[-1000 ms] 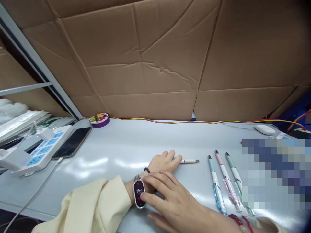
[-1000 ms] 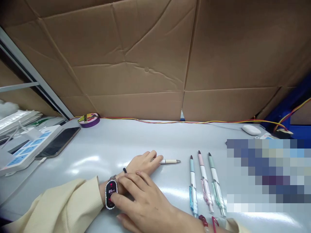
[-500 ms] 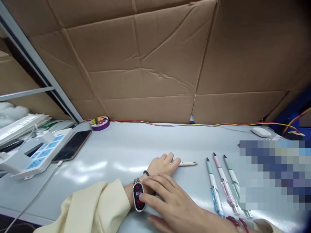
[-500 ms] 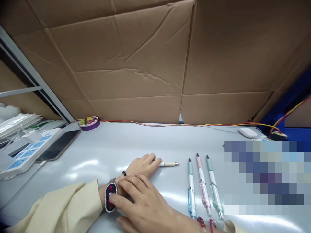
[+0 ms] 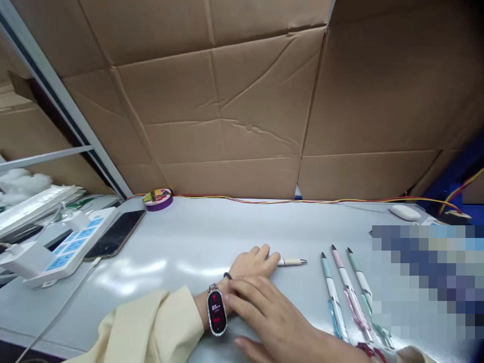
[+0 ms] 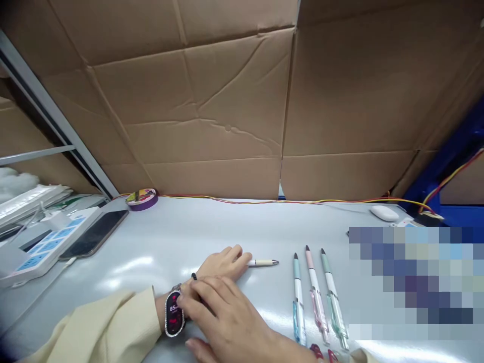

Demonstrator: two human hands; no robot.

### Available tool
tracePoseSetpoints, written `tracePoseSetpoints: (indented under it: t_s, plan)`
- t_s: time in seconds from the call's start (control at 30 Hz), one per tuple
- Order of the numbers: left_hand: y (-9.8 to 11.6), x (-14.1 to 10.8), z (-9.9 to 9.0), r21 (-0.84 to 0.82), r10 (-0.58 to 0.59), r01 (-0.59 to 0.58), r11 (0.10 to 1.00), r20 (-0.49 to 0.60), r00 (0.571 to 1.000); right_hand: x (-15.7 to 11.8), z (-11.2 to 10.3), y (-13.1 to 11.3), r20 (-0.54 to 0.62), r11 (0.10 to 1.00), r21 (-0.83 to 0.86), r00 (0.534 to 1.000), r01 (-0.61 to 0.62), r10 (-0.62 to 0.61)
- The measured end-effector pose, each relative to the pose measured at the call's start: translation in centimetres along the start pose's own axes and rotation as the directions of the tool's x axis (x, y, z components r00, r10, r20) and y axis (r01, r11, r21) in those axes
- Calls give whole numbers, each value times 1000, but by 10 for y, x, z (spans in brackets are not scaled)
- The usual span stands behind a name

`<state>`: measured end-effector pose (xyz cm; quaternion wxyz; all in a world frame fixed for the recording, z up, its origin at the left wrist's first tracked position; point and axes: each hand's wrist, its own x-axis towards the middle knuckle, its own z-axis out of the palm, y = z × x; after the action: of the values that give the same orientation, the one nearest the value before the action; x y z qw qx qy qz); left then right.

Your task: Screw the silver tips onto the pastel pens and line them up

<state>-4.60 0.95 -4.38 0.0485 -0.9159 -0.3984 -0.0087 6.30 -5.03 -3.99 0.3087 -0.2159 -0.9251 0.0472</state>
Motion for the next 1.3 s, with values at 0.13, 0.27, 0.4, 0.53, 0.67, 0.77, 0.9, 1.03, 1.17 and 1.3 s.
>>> tracePoseSetpoints:
  t_s: [0.13,0.27,0.4,0.53,0.67,0.77,0.9,1.03,1.17,1.3]
  plan:
    - [0,1,8,-8,34,-34,999,-44,998,-6,-21,22,-126,973,-230,992,-15,-14]
    - [-2,-1,11,6,14,-13,1000,-91,996,-30,-48,61,-153,899,-365,968,-243,200]
    - [-3,-3,8,17,10,-8,1000,-127,992,-57,-62,88,-32,863,-301,909,-406,416]
    - [-4,-4,7,12,39,-38,999,-153,987,-71,-62,91,87,866,-149,866,-477,492]
    - [-6,-4,8,-8,71,-73,997,-157,985,-75,-58,87,17,824,-70,825,-562,565]
    - [-6,-4,8,-31,71,-77,997,-154,986,-75,-57,87,7,779,-17,779,-627,628]
    - [-5,-5,6,-66,63,-74,995,-150,987,-74,-56,84,-17,756,26,755,-655,655]
    - [-4,-8,4,-98,54,-68,993,-142,988,-69,-57,79,-9,687,114,691,-717,723]
    - [-5,-8,3,-140,63,-81,987,-129,990,-58,-61,72,72,622,179,640,-763,765]
    - [-5,-8,2,-196,60,-87,977,-142,988,-52,-63,68,74,598,257,632,-759,771]
